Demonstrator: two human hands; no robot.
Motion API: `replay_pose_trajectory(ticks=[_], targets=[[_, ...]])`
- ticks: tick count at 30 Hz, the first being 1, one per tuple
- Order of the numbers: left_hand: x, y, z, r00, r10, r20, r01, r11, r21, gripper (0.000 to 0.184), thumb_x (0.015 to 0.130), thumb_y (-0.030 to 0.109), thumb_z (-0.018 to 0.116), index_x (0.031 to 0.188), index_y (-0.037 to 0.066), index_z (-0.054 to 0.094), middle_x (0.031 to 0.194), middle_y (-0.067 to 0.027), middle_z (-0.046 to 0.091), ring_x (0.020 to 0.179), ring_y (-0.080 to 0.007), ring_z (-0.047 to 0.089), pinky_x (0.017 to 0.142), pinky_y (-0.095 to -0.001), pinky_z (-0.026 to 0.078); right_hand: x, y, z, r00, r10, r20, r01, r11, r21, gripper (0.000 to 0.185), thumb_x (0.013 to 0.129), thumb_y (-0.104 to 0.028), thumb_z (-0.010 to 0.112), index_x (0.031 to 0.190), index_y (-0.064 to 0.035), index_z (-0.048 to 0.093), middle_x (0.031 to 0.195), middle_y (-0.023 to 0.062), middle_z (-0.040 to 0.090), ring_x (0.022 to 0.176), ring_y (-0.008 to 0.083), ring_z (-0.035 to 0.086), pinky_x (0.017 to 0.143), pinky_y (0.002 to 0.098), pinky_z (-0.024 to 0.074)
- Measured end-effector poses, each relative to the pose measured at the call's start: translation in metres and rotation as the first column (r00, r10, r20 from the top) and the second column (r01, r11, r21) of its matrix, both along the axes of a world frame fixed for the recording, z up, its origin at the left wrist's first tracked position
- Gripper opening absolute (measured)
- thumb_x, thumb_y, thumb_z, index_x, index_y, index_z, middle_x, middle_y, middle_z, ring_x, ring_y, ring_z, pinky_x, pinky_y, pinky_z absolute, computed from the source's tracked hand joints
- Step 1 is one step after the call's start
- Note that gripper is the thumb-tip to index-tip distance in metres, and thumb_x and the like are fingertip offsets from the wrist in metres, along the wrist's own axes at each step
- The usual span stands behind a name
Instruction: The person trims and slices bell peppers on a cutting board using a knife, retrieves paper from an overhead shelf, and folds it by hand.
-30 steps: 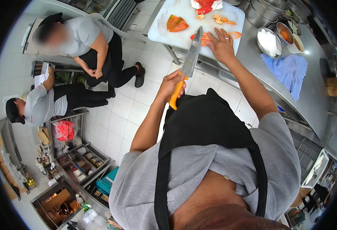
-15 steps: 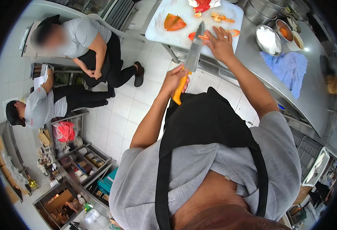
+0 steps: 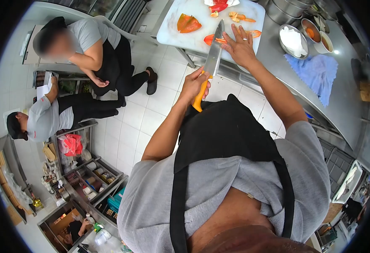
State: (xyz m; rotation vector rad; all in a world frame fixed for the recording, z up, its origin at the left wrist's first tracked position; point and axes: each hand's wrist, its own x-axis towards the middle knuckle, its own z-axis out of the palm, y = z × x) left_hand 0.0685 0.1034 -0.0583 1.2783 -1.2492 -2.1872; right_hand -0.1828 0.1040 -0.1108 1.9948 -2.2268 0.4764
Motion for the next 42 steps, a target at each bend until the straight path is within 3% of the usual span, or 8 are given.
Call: replay_pose_trajectory(ticks=[5,18,21,25,30,33,38,42], targets=[[-0.013,-0.019,-0.009,0.997,-0.043,-0.072,0.044,0.999,0.014,0.052,0.096,0.020,0.059,0.143,0.005,0.042,0.070,-0.0074,0.058,0.047,-0.0146,0.054,0.038,-0.0282,0.042,0.003,0.000,0.000,1.000,-0.017,0.016,0.017,1.000,0.024,0.057,0.097,-0.058,0.041,0.145,-0.0278,0.046,0.162,0.0107,0.013,0.149,0.0337,0.007,0.116,0.0585,0.0045],[0.027,0.008,0.012,0.982,-0.141,0.125,0.145,0.989,-0.016,0.046,0.098,0.025,0.058,0.141,0.011,0.050,0.069,-0.0038,0.058,0.048,-0.0111,0.053,0.040,-0.0258,0.043,-0.002,-0.007,0.000,0.999,-0.043,-0.003,0.043,0.999,-0.012,0.049,0.099,-0.053,0.039,0.144,-0.0329,0.047,0.162,0.0115,0.012,0.149,0.0361,0.006,0.116,0.0582,0.0047],[0.033,0.008,0.023,0.972,-0.173,0.161,0.180,0.983,-0.035,0.043,0.097,0.024,0.058,0.138,0.011,0.054,0.069,-0.0034,0.059,0.047,-0.0101,0.053,0.040,-0.0251,0.043,-0.014,-0.026,0.005,0.969,-0.224,-0.108,0.228,0.973,0.024,0.048,0.100,-0.051,0.039,0.143,-0.0311,0.049,0.162,0.0118,0.012,0.148,0.0378,0.009,0.116,0.0585,0.0061],[0.041,0.000,0.036,0.958,-0.193,0.213,0.224,0.965,-0.133,0.040,0.097,0.021,0.058,0.135,0.010,0.057,0.070,-0.0033,0.059,0.046,-0.0091,0.053,0.039,-0.0237,0.042,-0.039,-0.045,0.005,0.949,-0.314,0.008,0.312,0.942,-0.122,0.045,0.100,-0.037,0.045,0.142,-0.0210,0.050,0.159,0.0161,0.020,0.147,0.0393,0.014,0.114,0.0613,0.0117],[0.063,-0.016,0.048,0.989,-0.001,0.146,0.041,0.962,-0.270,0.042,0.097,0.020,0.059,0.137,0.010,0.055,0.070,-0.0037,0.058,0.045,-0.0094,0.052,0.038,-0.0230,0.041,-0.025,-0.040,0.007,0.974,0.140,0.180,-0.078,0.946,-0.315,0.041,0.091,-0.034,0.061,0.123,-0.0080,0.064,0.156,0.0184,0.027,0.146,0.0361,0.020,0.115,0.0569,0.0176],[0.076,-0.032,0.049,0.994,0.031,0.105,0.003,0.951,-0.309,0.043,0.096,0.017,0.058,0.138,0.009,0.053,0.072,-0.0041,0.057,0.045,-0.0094,0.052,0.037,-0.0237,0.040,0.011,-0.029,0.041,0.993,0.025,0.119,-0.022,1.000,-0.021,0.038,0.083,-0.031,0.072,0.110,-0.0053,0.068,0.152,0.0192,0.035,0.144,0.0388,0.024,0.116,0.0502,0.0234],[0.100,-0.048,0.056,0.993,0.095,0.076,-0.068,0.951,-0.302,0.042,0.096,0.016,0.057,0.138,0.008,0.053,0.072,-0.0044,0.056,0.046,-0.0092,0.052,0.038,-0.0230,0.041,0.020,-0.048,0.038,0.929,0.007,0.370,0.023,0.997,-0.076,0.011,0.080,-0.014,0.071,0.077,-0.0045,0.065,0.155,0.0182,0.033,0.145,0.0411,0.022,0.116,0.0476,0.0236],[0.120,-0.067,0.063,0.987,0.154,0.050,-0.132,0.943,-0.306,0.044,0.097,0.016,0.058,0.139,0.008,0.052,0.073,-0.0043,0.056,0.047,-0.0093,0.053,0.038,-0.0229,0.041,0.033,-0.103,0.051,0.915,0.060,0.398,0.052,0.963,-0.265,0.008,0.078,-0.014,0.068,0.078,-0.0065,0.068,0.151,0.0190,0.039,0.144,0.0409,0.023,0.115,0.0534,0.0195]])
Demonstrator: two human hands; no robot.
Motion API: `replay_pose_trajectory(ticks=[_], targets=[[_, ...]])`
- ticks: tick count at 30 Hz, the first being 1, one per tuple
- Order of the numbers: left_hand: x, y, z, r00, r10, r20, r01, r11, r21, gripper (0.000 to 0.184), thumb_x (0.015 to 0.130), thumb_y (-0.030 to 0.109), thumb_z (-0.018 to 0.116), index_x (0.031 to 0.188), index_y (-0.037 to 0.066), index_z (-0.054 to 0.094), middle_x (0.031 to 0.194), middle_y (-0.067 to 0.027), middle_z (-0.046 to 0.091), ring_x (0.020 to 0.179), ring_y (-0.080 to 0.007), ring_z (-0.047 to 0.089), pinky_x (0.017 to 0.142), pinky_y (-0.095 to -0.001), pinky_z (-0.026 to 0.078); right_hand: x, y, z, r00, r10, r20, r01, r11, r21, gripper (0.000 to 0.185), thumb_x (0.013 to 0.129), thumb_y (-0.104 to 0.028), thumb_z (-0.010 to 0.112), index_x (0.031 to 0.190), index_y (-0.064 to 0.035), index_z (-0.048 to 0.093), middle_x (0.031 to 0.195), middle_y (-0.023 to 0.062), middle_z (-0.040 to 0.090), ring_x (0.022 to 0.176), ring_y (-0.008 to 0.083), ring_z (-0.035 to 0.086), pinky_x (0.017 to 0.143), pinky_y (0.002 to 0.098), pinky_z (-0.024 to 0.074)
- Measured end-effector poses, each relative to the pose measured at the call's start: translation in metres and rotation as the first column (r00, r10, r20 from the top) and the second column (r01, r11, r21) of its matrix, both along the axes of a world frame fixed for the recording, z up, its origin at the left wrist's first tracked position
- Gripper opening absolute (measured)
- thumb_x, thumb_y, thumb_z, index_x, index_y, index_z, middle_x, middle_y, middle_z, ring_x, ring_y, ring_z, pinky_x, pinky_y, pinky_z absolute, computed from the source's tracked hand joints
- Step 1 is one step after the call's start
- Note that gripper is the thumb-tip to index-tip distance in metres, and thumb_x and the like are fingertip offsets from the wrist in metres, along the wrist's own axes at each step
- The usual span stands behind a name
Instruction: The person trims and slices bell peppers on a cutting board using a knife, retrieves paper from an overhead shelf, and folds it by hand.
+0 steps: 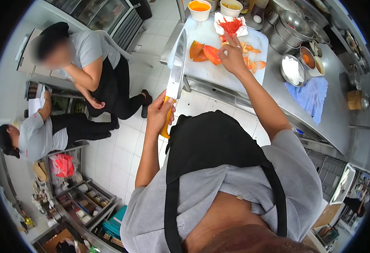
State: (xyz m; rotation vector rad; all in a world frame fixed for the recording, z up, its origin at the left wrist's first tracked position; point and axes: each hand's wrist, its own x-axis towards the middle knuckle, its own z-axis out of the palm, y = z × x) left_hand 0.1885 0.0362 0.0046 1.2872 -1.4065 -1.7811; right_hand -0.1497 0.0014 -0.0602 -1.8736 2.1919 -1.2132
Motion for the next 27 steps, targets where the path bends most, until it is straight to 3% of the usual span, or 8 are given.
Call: replay_pose_trajectory(ticks=[4,7,10,11,13,16,22,27], targets=[[0.018,-0.036,-0.004,1.000,-0.012,-0.006,0.012,1.000,-0.006,0.045,0.097,0.017,0.058,0.140,0.009,0.051,0.072,-0.0042,0.057,0.047,-0.0093,0.053,0.038,-0.0227,0.042,0.012,-0.050,-0.008,0.991,-0.056,-0.122,0.072,0.988,0.133,0.011,0.078,-0.016,0.068,0.084,-0.0072,0.070,0.149,0.0183,0.041,0.143,0.0400,0.024,0.114,0.0552,0.0200],[0.028,-0.057,-0.013,0.999,-0.031,-0.015,0.030,1.000,-0.007,0.044,0.097,0.017,0.058,0.140,0.008,0.051,0.073,-0.0045,0.057,0.047,-0.0096,0.053,0.039,-0.0230,0.042,0.014,-0.050,-0.004,0.992,-0.068,-0.104,0.081,0.988,0.128,0.016,0.078,-0.014,0.068,0.092,-0.0073,0.070,0.144,0.0183,0.048,0.140,0.0371,0.033,0.113,0.0510,0.0255],[0.041,-0.067,-0.023,0.999,-0.035,-0.037,0.036,0.999,0.013,0.044,0.097,0.017,0.058,0.139,0.007,0.051,0.074,-0.0056,0.060,0.047,-0.0103,0.053,0.039,-0.0231,0.042,-0.031,-0.052,-0.013,0.998,-0.020,0.056,0.021,1.000,-0.022,0.022,0.076,-0.009,0.067,0.098,-0.0071,0.069,0.132,0.0174,0.057,0.131,0.0344,0.045,0.110,0.0450,0.0329],[0.044,-0.067,-0.024,0.999,-0.032,-0.029,0.033,0.999,0.035,0.045,0.097,0.017,0.059,0.140,0.008,0.050,0.074,-0.0048,0.058,0.047,-0.0097,0.053,0.039,-0.0230,0.042,-0.046,-0.049,-0.009,0.996,-0.033,-0.080,0.030,0.998,-0.049,0.030,0.075,-0.004,0.063,0.105,-0.0074,0.068,0.119,0.0159,0.064,0.119,0.0339,0.054,0.105,0.0416,0.0390],[0.046,-0.069,-0.024,0.999,-0.029,-0.014,0.030,0.997,0.067,0.046,0.097,0.018,0.059,0.142,0.009,0.049,0.072,-0.0031,0.056,0.046,-0.0086,0.051,0.038,-0.0228,0.042,-0.064,-0.047,-0.003,0.977,-0.061,-0.205,0.099,0.978,0.181,0.041,0.074,0.000,0.060,0.113,-0.0093,0.066,0.121,0.0141,0.062,0.120,0.0321,0.052,0.106,0.0439,0.0373],[0.043,-0.068,-0.027,0.999,-0.035,-0.038,0.037,0.998,0.050,0.046,0.097,0.019,0.059,0.142,0.010,0.049,0.072,-0.0029,0.056,0.046,-0.0084,0.051,0.038,-0.0228,0.042,-0.075,-0.051,-0.005,0.901,0.003,-0.433,0.123,0.958,0.261,0.049,0.073,0.001,0.056,0.119,-0.0115,0.061,0.125,0.0125,0.059,0.122,0.0327,0.049,0.103,0.0452,0.0390],[0.024,-0.057,-0.023,0.998,-0.037,-0.058,0.040,0.998,0.052,0.047,0.097,0.019,0.059,0.142,0.009,0.048,0.073,-0.0032,0.057,0.047,-0.0093,0.053,0.039,-0.0230,0.042,-0.079,-0.052,0.011,0.923,0.114,-0.367,0.125,0.814,0.567,0.046,0.079,-0.006,0.063,0.124,-0.0130,0.058,0.127,0.0104,0.054,0.122,0.0313,0.048,0.101,0.0457,0.0380],[0.008,-0.050,-0.022,0.998,-0.044,-0.039,0.046,0.998,0.053,0.047,0.097,0.019,0.059,0.142,0.010,0.049,0.073,-0.0030,0.057,0.047,-0.0090,0.052,0.039,-0.0229,0.042,-0.075,-0.040,0.012,0.899,0.166,-0.405,0.108,0.813,0.572,0.044,0.089,-0.017,0.063,0.131,-0.0085,0.050,0.129,0.0129,0.053,0.126,0.0311,0.045,0.106,0.0461,0.0326]])
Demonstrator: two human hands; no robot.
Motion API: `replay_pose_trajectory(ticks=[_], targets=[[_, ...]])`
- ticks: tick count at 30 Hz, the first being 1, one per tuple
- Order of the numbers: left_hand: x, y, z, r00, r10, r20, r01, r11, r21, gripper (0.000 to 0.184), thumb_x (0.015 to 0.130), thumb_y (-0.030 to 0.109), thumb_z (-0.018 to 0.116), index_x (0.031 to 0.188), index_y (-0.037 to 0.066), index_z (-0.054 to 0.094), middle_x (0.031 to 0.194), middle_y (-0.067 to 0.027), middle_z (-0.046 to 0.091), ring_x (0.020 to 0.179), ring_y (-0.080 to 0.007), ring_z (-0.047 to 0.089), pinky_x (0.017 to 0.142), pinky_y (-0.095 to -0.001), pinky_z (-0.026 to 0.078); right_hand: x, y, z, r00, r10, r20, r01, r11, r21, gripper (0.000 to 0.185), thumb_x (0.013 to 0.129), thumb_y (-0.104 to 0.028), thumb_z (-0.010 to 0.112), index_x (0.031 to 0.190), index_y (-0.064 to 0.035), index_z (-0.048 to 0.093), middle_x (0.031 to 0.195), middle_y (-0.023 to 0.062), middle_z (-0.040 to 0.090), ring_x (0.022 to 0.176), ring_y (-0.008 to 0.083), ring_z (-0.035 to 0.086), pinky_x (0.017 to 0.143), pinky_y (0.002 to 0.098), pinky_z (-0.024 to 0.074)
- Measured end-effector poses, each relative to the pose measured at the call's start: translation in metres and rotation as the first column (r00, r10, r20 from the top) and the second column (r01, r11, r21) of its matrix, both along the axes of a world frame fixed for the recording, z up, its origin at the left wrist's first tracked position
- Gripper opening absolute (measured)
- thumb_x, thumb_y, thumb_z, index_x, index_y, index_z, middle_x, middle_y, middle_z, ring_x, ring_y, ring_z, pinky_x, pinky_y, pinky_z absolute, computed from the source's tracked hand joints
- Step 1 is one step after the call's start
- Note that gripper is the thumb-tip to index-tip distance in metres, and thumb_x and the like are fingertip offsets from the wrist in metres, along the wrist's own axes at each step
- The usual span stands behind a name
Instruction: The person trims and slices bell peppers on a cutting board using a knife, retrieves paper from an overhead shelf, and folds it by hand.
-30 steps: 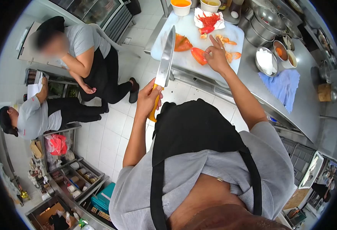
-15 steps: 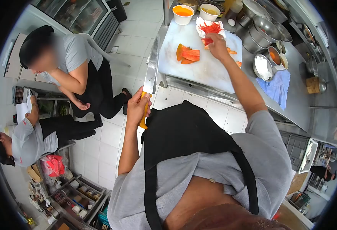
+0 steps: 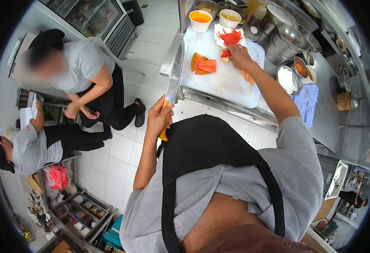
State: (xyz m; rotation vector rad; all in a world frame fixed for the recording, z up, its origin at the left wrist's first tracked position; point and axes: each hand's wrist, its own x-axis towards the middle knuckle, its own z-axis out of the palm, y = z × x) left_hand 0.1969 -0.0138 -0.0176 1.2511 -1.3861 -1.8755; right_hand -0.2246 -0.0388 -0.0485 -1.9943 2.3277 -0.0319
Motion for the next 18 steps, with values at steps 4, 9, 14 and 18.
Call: replay_pose_trajectory(ticks=[4,9,14,18], targets=[[-0.008,-0.002,0.000,1.000,-0.024,-0.004,0.024,0.999,-0.022,0.046,0.097,0.018,0.059,0.141,0.010,0.049,0.073,-0.0024,0.056,0.047,-0.0078,0.051,0.039,-0.0223,0.041,-0.001,0.006,0.003,0.999,-0.041,-0.006,0.041,0.999,0.011,0.050,0.090,-0.018,0.062,0.135,-0.0044,0.046,0.132,0.0162,0.051,0.128,0.0312,0.044,0.108,0.0464,0.0300],[-0.018,-0.003,0.006,1.000,-0.024,-0.008,0.024,1.000,-0.020,0.046,0.097,0.017,0.059,0.141,0.010,0.049,0.072,-0.0027,0.056,0.047,-0.0077,0.051,0.039,-0.0222,0.041,0.006,0.021,0.015,1.000,0.005,0.008,-0.006,1.000,0.020,0.047,0.089,-0.025,0.064,0.129,-0.0043,0.052,0.126,0.0160,0.055,0.124,0.0295,0.047,0.106,0.0441,0.0308],[-0.028,-0.006,0.009,0.997,-0.079,0.014,0.079,0.996,-0.042,0.047,0.097,0.018,0.060,0.142,0.009,0.049,0.072,-0.0027,0.056,0.047,-0.0081,0.051,0.039,-0.0224,0.040,0.006,0.024,0.007,1.000,0.022,0.019,-0.022,1.000,-0.012,0.048,0.086,-0.031,0.067,0.125,-0.0049,0.057,0.121,0.0159,0.059,0.121,0.0284,0.050,0.106,0.0428,0.0309],[-0.029,-0.007,0.008,0.996,-0.092,0.020,0.093,0.995,-0.043,0.046,0.096,0.018,0.060,0.141,0.009,0.050,0.072,-0.0027,0.056,0.047,-0.0079,0.051,0.039,-0.0221,0.040,0.000,0.030,0.014,0.982,0.011,0.189,0.018,0.989,-0.150,0.049,0.086,-0.030,0.067,0.125,-0.0035,0.058,0.116,0.0160,0.063,0.109,0.0271,0.059,0.097,0.0414,0.0423]])
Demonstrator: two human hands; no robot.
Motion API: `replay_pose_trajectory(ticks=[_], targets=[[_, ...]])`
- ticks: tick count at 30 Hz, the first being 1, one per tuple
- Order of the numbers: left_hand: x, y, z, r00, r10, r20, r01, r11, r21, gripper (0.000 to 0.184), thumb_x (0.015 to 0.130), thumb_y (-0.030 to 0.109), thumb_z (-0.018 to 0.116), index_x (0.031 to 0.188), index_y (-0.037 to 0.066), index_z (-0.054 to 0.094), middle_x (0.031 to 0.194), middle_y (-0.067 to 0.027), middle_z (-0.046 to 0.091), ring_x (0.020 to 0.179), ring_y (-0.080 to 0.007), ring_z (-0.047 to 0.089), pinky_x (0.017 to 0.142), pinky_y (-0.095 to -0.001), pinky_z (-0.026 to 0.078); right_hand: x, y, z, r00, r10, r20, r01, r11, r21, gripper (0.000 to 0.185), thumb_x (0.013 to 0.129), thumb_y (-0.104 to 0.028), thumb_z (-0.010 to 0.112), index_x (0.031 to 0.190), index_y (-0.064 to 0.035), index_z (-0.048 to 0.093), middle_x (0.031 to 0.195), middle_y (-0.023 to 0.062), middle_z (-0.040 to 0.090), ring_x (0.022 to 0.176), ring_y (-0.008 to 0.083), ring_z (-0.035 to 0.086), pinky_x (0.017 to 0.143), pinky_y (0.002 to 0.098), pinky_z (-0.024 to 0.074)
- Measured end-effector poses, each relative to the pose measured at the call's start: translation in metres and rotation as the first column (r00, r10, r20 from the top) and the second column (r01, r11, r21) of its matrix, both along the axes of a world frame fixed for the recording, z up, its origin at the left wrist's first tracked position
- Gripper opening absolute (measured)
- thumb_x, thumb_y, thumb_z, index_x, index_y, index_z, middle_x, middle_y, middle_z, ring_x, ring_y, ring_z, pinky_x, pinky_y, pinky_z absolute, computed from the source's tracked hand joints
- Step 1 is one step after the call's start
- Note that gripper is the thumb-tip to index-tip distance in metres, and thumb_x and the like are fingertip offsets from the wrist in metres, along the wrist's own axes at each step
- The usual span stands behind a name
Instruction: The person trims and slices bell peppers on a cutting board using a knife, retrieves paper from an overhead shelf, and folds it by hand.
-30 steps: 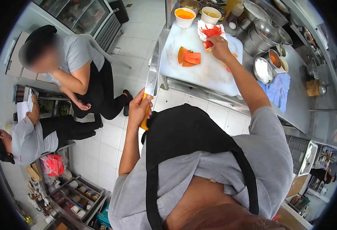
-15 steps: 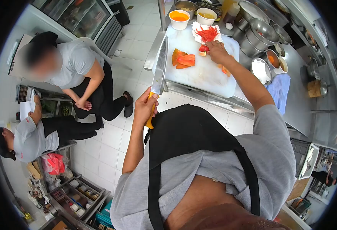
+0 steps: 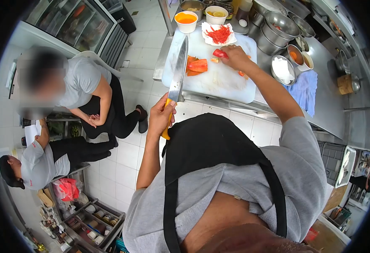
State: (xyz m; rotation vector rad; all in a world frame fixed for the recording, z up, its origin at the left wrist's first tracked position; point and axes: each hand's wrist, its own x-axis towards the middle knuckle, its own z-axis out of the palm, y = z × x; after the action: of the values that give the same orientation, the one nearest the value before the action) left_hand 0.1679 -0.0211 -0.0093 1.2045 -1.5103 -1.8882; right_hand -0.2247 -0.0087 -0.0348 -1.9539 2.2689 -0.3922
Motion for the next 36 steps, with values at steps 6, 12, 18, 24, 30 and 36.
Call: replay_pose_trajectory(ticks=[6,12,18,24,30,36], targets=[[0.004,-0.003,0.004,0.995,-0.087,0.041,0.087,0.996,-0.018,0.047,0.096,0.019,0.061,0.141,0.010,0.050,0.072,-0.0017,0.056,0.047,-0.0062,0.049,0.039,-0.0213,0.040,-0.026,0.041,0.053,0.765,-0.264,0.587,0.124,0.955,0.268,0.036,0.086,-0.032,0.069,0.100,0.0005,0.070,0.080,0.0057,0.067,0.066,0.0117,0.063,0.056,0.0279,0.0507],[-0.002,-0.006,0.023,0.841,-0.346,0.415,0.430,0.894,-0.126,0.047,0.092,0.023,0.066,0.135,0.006,0.056,0.082,-0.0034,0.065,0.062,-0.0120,0.060,0.060,-0.0287,0.052,-0.038,0.068,0.036,0.813,-0.357,0.459,0.191,0.910,0.368,0.028,0.090,-0.027,0.063,0.095,-0.0004,0.071,0.072,0.0042,0.066,0.057,0.0092,0.061,0.045,0.0251,0.0466],[-0.008,-0.008,0.046,0.781,-0.368,0.505,0.611,0.621,-0.491,0.041,0.090,0.022,0.065,0.129,0.011,0.061,0.107,-0.0200,0.068,0.099,-0.0366,0.065,0.085,-0.0400,0.050,-0.021,0.063,0.024,0.835,-0.328,0.442,0.233,0.938,0.256,0.026,0.089,-0.025,0.062,0.093,-0.0001,0.069,0.072,0.0074,0.067,0.059,0.0115,0.064,0.052,0.0279,0.0506],[-0.009,-0.028,0.046,0.708,-0.337,0.621,0.700,0.450,-0.554,0.037,0.090,0.023,0.064,0.126,0.015,0.064,0.092,-0.0175,0.067,0.089,-0.0350,0.065,0.079,-0.0427,0.050,-0.007,0.050,0.035,0.899,-0.225,0.376,0.163,0.968,0.189,0.027,0.085,-0.026,0.062,0.088,-0.0010,0.072,0.076,0.0117,0.069,0.066,0.0198,0.065,0.065,0.0339,0.0516],[-0.020,-0.045,0.049,0.714,-0.301,0.632,0.698,0.381,-0.607,0.037,0.090,0.021,0.064,0.127,0.016,0.063,0.090,-0.0164,0.067,0.087,-0.0339,0.064,0.079,-0.0427,0.050,-0.007,0.028,0.035,0.956,-0.161,0.246,0.112,0.973,0.201,0.027,0.084,-0.026,0.063,0.089,-0.0017,0.073,0.079,0.0146,0.069,0.072,0.0249,0.065,0.069,0.0367,0.0508],[-0.029,-0.052,0.055,0.706,-0.277,0.652,0.704,0.371,-0.605,0.038,0.090,0.020,0.064,0.128,0.016,0.063,0.094,-0.0180,0.067,0.089,-0.0346,0.064,0.081,-0.0426,0.050,-0.010,0.018,0.029,0.983,-0.094,0.155,0.069,0.985,0.160,0.028,0.085,-0.027,0.063,0.091,-0.0024,0.073,0.085,0.0166,0.070,0.079,0.0288,0.065,0.073,0.0379,0.0509]])
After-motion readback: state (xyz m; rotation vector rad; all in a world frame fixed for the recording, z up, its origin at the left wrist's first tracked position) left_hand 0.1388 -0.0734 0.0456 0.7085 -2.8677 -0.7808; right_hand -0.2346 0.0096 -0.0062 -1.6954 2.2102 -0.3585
